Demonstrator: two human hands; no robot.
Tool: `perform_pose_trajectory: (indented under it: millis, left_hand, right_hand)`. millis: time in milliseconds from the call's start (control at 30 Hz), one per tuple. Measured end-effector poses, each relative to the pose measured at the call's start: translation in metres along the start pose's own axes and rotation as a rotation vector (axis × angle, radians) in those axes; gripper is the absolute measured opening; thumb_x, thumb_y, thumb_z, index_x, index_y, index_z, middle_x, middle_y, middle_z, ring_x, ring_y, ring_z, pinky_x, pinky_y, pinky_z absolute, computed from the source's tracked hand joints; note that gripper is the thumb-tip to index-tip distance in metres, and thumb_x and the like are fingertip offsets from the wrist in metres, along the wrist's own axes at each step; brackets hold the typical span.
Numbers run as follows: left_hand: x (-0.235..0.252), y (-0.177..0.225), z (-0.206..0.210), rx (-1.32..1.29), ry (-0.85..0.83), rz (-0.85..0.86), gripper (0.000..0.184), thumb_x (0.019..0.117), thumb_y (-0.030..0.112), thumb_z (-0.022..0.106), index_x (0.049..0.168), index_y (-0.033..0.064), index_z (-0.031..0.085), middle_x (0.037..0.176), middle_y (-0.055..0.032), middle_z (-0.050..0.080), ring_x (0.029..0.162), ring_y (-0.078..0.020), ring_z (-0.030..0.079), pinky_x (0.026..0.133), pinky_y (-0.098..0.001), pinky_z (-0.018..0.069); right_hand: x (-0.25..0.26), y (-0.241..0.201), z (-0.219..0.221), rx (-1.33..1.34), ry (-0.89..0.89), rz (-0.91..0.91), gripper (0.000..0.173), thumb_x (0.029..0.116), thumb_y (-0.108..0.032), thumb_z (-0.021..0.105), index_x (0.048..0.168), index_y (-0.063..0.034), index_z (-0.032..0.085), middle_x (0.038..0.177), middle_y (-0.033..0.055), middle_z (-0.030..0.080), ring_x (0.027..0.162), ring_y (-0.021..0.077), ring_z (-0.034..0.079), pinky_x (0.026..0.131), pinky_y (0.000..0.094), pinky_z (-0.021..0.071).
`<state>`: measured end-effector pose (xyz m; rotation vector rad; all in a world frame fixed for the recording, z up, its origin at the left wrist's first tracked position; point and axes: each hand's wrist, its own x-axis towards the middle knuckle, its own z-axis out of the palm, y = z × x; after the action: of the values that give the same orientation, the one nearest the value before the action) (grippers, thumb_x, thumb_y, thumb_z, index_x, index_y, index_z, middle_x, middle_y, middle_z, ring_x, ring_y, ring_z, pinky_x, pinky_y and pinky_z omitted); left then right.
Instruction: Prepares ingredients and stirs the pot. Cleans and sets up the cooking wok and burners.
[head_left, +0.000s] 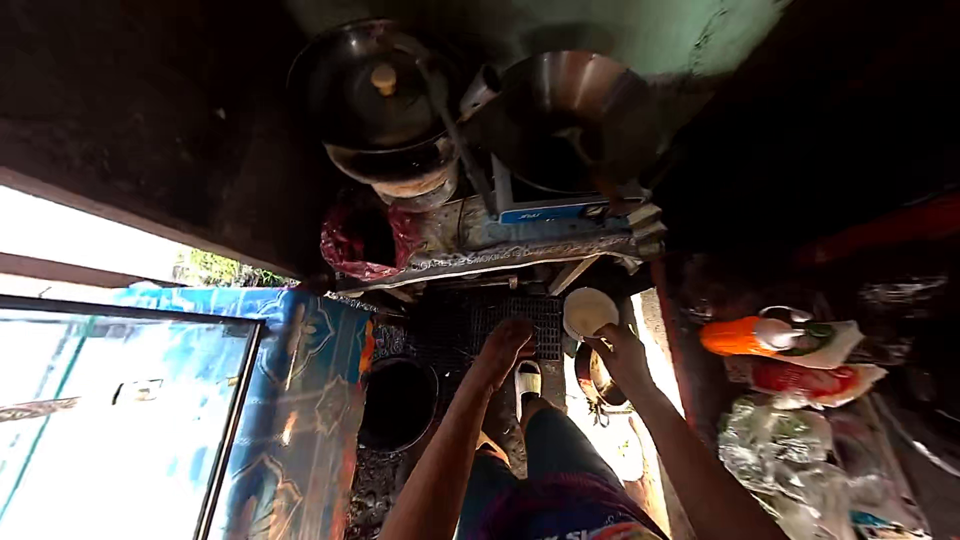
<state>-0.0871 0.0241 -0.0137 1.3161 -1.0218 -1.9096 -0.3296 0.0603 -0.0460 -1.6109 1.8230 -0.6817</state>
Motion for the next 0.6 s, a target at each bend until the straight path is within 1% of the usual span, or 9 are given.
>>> perform_pose_trajectory:
  millis: [100, 167, 200, 267, 300, 367, 433, 533, 600]
  left_hand:
    - [0.034, 0.065, 0.051, 0.116, -0.108, 0.113, 0.037, 0.1083, 0.014, 0.045, 0.137, -0.0088, 0.05, 0.121, -0.0191, 0.063, 0.1, -0.0179, 0.068, 0.092, -0.0345, 0.0567]
    - [0.061, 0.101, 0.076, 0.153, -0.121, 0.168, 0.034, 0.1088, 0.012, 0.045, 0.137, -0.0067, 0.05, 0.126, -0.0198, 0.062, 0.103, -0.0202, 0.068, 0.093, -0.0365, 0.0565]
    - [0.078, 0.116, 0.085, 0.154, -0.117, 0.21, 0.033, 0.1085, 0.011, 0.045, 0.136, -0.005, 0.051, 0.127, -0.019, 0.061, 0.102, -0.0207, 0.068, 0.091, -0.0373, 0.0574]
    - [0.113, 0.147, 0.1, 0.101, -0.068, 0.288, 0.032, 0.1072, 0.008, 0.043, 0.136, -0.0056, 0.05, 0.127, -0.0192, 0.061, 0.099, -0.0198, 0.068, 0.088, -0.0362, 0.0577]
    - [0.129, 0.165, 0.106, 0.067, -0.031, 0.295, 0.033, 0.1074, 0.007, 0.043, 0.137, -0.0062, 0.048, 0.125, -0.0191, 0.06, 0.098, -0.0194, 0.067, 0.087, -0.0353, 0.0578]
    - [0.161, 0.198, 0.113, 0.036, 0.051, 0.284, 0.035, 0.1075, 0.007, 0.044, 0.14, -0.0054, 0.046, 0.125, -0.02, 0.059, 0.098, -0.0201, 0.067, 0.086, -0.0346, 0.0574]
    - [0.193, 0.222, 0.113, 0.031, 0.107, 0.244, 0.036, 0.1077, 0.007, 0.044, 0.142, -0.0035, 0.046, 0.127, -0.0208, 0.058, 0.1, -0.0211, 0.066, 0.087, -0.0341, 0.0572]
    - [0.235, 0.239, 0.104, 0.063, 0.172, 0.131, 0.036, 0.1076, 0.008, 0.044, 0.143, 0.0005, 0.047, 0.123, -0.0184, 0.059, 0.091, -0.0182, 0.065, 0.079, -0.0294, 0.0562]
    - [0.257, 0.247, 0.096, 0.086, 0.211, 0.07, 0.037, 0.1061, 0.008, 0.047, 0.142, 0.0023, 0.049, 0.122, -0.0182, 0.06, 0.089, -0.0184, 0.065, 0.078, -0.0292, 0.0561]
  right_hand:
    - [0.007, -0.015, -0.06, -0.04, 0.104, 0.062, 0.033, 0.0968, -0.019, 0.07, 0.107, 0.0121, 0.07, 0.108, 0.0331, 0.068, 0.099, 0.0445, 0.068, 0.092, 0.0574, 0.0537]
    - [0.018, -0.024, -0.093, -0.043, 0.148, 0.093, 0.035, 0.0981, -0.022, 0.069, 0.109, 0.0111, 0.07, 0.11, 0.0324, 0.068, 0.101, 0.043, 0.069, 0.094, 0.0557, 0.054]
    - [0.027, -0.027, -0.107, -0.044, 0.18, 0.092, 0.035, 0.0979, -0.022, 0.07, 0.108, 0.0108, 0.07, 0.108, 0.0315, 0.068, 0.1, 0.0421, 0.069, 0.093, 0.0558, 0.054]
    - [0.046, -0.038, -0.134, -0.056, 0.247, 0.056, 0.033, 0.0962, -0.02, 0.072, 0.105, 0.012, 0.069, 0.102, 0.0321, 0.068, 0.096, 0.0437, 0.068, 0.09, 0.0597, 0.0531]
    - [0.056, -0.046, -0.147, -0.059, 0.266, 0.045, 0.032, 0.096, -0.018, 0.073, 0.104, 0.0119, 0.069, 0.104, 0.032, 0.068, 0.097, 0.0442, 0.068, 0.091, 0.0599, 0.0533]
    - [0.084, -0.057, -0.165, -0.088, 0.335, -0.046, 0.029, 0.093, -0.016, 0.077, 0.101, 0.0113, 0.069, 0.104, 0.0323, 0.067, 0.094, 0.0448, 0.069, 0.087, 0.06, 0.0553]
    - [0.114, -0.076, -0.184, -0.153, 0.314, -0.096, 0.031, 0.0942, -0.018, 0.076, 0.104, 0.0108, 0.07, 0.11, 0.0341, 0.066, 0.099, 0.0483, 0.068, 0.089, 0.0627, 0.0545]
    - [0.156, -0.122, -0.203, -0.292, 0.161, -0.053, 0.037, 0.0986, -0.026, 0.071, 0.115, 0.0075, 0.069, 0.122, 0.0349, 0.063, 0.115, 0.0508, 0.063, 0.098, 0.0646, 0.0492]
    - [0.184, -0.153, -0.209, -0.371, 0.059, -0.014, 0.04, 0.1006, -0.03, 0.068, 0.12, 0.0047, 0.067, 0.128, 0.0334, 0.06, 0.121, 0.0499, 0.06, 0.1, 0.0648, 0.0479]
